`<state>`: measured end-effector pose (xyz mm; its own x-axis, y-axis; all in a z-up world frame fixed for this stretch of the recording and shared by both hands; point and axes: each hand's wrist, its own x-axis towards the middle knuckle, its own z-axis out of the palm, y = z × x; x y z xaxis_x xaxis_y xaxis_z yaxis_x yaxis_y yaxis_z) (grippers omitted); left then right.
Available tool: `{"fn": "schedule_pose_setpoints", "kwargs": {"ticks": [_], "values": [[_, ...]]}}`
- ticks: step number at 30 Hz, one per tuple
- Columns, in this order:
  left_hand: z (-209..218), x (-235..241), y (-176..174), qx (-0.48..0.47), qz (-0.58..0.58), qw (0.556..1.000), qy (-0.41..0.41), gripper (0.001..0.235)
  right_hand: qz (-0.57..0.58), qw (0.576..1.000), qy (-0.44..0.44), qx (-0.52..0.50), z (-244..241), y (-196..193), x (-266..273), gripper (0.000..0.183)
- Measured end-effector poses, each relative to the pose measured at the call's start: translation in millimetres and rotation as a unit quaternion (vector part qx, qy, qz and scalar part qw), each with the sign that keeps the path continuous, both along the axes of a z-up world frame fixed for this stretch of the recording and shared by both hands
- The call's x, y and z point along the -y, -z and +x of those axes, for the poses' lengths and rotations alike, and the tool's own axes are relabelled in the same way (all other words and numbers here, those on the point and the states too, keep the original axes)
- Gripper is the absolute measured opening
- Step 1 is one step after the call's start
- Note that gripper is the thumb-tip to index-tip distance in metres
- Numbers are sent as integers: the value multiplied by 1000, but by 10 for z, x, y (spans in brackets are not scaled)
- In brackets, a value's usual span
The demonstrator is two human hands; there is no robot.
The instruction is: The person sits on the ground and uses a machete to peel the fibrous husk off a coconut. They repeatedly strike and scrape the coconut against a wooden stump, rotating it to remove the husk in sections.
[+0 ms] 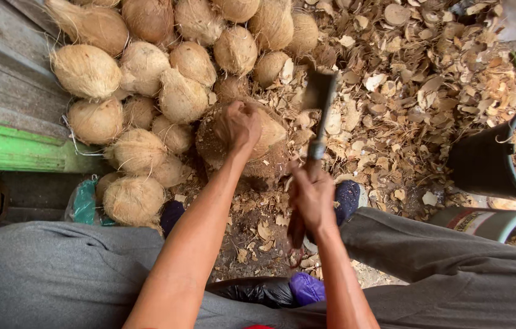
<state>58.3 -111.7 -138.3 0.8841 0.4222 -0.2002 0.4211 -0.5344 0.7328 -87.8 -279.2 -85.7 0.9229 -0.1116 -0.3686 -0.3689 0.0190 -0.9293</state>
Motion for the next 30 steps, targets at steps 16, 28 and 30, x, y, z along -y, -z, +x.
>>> {"fn": "schedule_pose_setpoints", "kwargs": {"ticks": [16,28,30], "values": [[-14,-31,195,-21,21,1000,-3,29,19,985,97,144,53,36,-94,38],[74,-112,520,35,70,996,44,32,45,992,60,102,127,362,-104,33],[73,-137,606,49,75,995,38,30,51,998,32,17,105,551,-195,32]]}}
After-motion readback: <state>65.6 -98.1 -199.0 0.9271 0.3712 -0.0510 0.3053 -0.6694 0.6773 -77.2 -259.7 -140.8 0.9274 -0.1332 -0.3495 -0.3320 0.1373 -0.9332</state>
